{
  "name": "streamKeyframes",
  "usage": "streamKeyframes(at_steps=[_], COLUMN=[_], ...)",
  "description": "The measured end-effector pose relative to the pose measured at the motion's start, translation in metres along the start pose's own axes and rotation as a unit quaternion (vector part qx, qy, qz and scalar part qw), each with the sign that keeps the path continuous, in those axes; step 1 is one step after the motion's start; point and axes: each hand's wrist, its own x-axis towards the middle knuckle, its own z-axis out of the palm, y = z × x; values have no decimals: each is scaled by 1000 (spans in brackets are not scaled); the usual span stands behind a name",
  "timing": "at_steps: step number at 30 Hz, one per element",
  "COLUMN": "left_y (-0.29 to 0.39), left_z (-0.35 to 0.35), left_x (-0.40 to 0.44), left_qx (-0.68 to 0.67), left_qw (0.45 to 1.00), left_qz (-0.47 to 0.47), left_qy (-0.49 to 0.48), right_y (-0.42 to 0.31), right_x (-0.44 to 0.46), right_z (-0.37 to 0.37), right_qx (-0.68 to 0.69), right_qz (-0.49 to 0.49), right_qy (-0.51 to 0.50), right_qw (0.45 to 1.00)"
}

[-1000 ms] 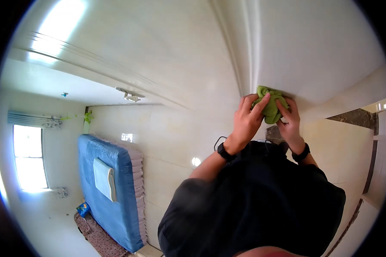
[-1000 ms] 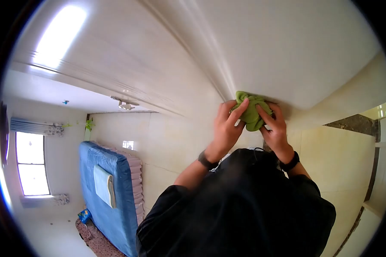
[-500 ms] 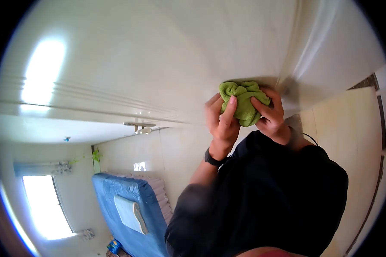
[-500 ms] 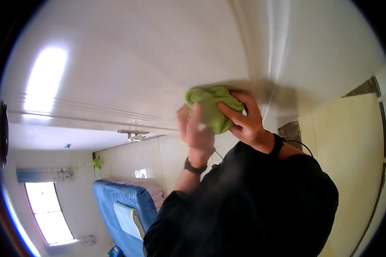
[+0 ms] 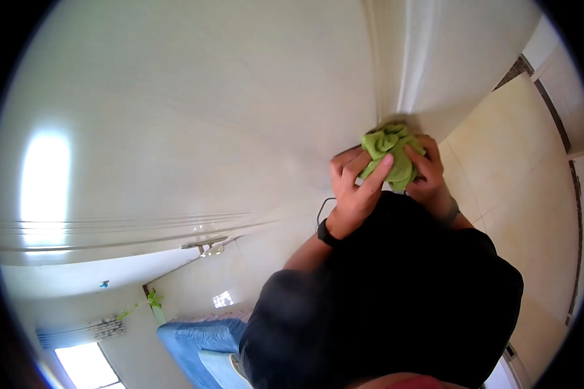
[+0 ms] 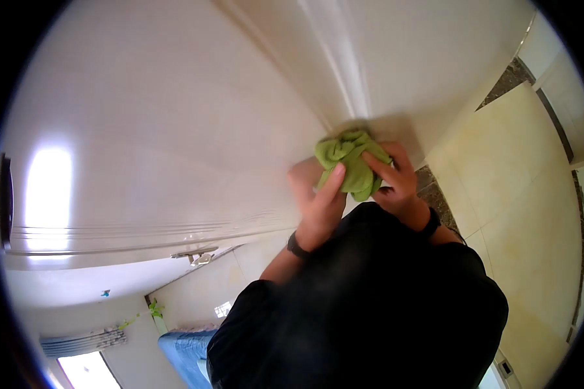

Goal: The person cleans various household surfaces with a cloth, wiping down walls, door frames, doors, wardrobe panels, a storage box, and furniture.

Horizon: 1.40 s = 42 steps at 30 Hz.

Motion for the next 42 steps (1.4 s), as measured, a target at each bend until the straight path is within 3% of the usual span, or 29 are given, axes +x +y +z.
streamKeyframes(at_steps=[5,11,19,24,30,36,42], left_y=[12,27,50,49,37,37,50], left_z=[17,49,79,95,71,30,49], left_x=[-3,31,87,72,28,16,78], left_qx=[26,34,-5,-17,22,65,67], left_qw=[999,997,1000,999,986,994,992], left_qz=[-29,-10,27,27,-13,-90,-3], left_qy=[-19,70,-2,-25,-164,-19,105], right_y=[12,19,36,49,55,24,4], right_x=[-3,38,63,43,10,27,87], right_z=[-16,-44,-78,-84,-73,-52,-69], right_qx=[-20,-58,-111,-99,-15,34,-8], right_qz=[26,-39,-21,18,80,67,1], right_qy=[-23,13,112,95,1,-114,-14], right_qw=[999,997,987,990,997,991,1000])
